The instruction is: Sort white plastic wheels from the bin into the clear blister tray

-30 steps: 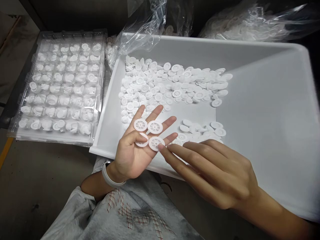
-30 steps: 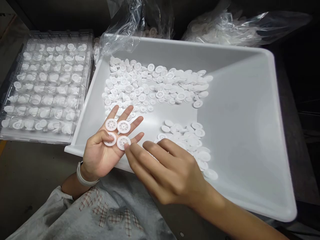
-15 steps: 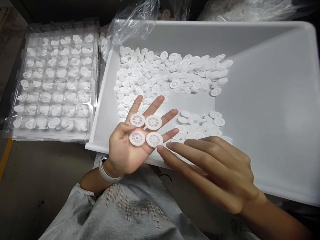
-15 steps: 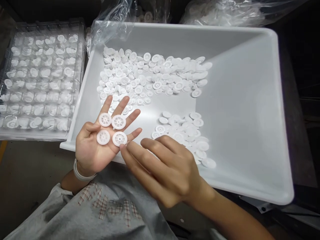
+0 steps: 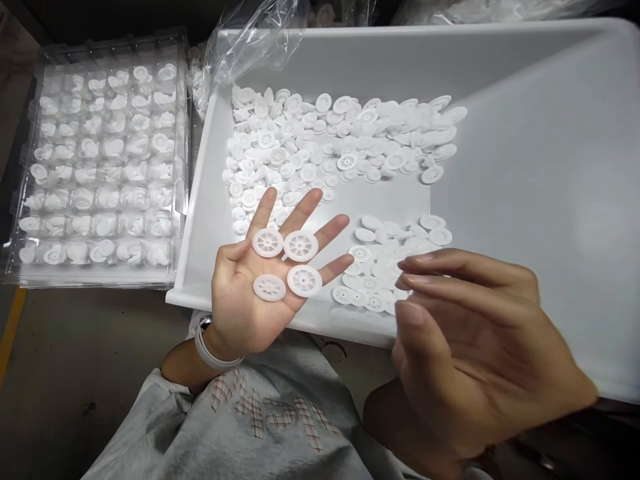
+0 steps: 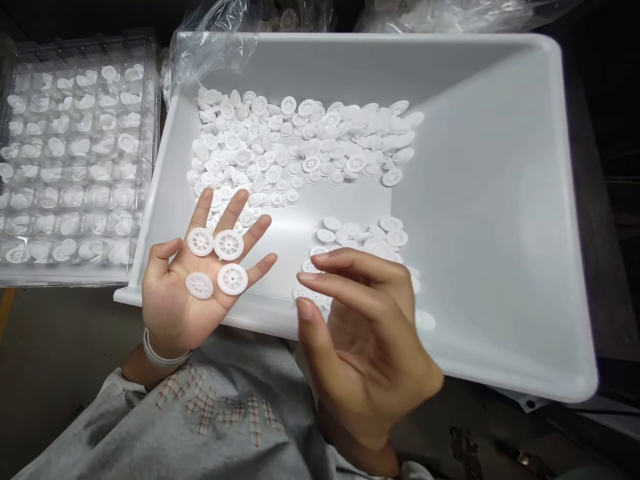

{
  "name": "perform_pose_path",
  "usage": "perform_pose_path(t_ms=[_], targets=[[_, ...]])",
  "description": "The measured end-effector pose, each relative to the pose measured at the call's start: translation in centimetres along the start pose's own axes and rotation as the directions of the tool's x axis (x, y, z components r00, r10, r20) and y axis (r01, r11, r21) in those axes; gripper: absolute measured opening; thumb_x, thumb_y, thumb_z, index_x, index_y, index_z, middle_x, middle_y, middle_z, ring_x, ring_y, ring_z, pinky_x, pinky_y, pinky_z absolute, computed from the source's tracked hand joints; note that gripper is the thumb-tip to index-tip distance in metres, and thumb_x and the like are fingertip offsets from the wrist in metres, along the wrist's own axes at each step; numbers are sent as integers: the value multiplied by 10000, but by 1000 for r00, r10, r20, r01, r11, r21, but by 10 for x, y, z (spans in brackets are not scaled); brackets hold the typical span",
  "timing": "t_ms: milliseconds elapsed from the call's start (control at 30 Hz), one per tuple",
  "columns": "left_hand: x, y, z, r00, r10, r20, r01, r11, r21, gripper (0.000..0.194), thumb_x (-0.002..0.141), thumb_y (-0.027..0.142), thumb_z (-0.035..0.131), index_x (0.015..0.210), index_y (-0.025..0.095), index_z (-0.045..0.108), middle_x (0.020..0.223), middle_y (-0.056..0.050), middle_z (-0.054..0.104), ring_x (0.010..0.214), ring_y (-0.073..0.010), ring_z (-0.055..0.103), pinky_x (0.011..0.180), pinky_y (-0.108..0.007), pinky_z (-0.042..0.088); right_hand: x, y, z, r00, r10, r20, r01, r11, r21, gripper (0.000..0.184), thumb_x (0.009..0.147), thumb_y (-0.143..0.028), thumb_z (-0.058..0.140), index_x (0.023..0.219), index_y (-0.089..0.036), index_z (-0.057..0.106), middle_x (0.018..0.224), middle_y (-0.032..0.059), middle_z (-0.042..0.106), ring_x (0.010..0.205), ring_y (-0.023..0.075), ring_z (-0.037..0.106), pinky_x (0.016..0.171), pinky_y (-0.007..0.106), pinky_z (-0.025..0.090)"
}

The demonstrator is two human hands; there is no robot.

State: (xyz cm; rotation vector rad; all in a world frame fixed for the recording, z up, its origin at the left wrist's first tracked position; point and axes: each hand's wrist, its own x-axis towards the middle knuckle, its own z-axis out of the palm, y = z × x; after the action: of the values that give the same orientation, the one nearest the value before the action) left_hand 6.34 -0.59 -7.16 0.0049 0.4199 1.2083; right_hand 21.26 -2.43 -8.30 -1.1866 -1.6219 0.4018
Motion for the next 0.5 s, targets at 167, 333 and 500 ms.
perform_pose_path(t_ms=[167, 333, 500], targets=[[0, -1, 0, 1000, -8, 9, 8, 1000, -4, 567, 904, 342, 254, 1467, 403, 282, 1469, 49, 465, 1378, -267, 437, 1149, -546, 309, -11, 1, 10, 994, 110, -7, -109, 990, 91, 525, 713, -17, 676, 1144, -316, 668, 1086, 79, 585, 1064, 274, 559, 900, 488, 483], [0, -2, -2, 999, 15, -32, -15, 1000, -5, 556, 907, 353, 262, 1460, 394, 301, 1433, 45, 503, 1363, -235, 460, 1114, -503, 374, -12, 0, 13, 988, 147, 38, -151, 979, 134, 629, 693, -3, 680, 1227, -331, 620, 1179, 97, 560, 1174, 300, 516, 959, 522, 462], [2, 0, -2, 997, 28, -74, -29, 999, -17, 549, 922, 383, 257, 1470, 392, 280, 1467, 47, 463, 1388, -227, 427, 1104, -471, 391, -11, -3, 25, 977, 178, -116, -146, 958, 248, 503, 718, -67, 666, 1162, -302, 676, 1170, 98, 609, 1162, 331, 549, 985, 575, 443]])
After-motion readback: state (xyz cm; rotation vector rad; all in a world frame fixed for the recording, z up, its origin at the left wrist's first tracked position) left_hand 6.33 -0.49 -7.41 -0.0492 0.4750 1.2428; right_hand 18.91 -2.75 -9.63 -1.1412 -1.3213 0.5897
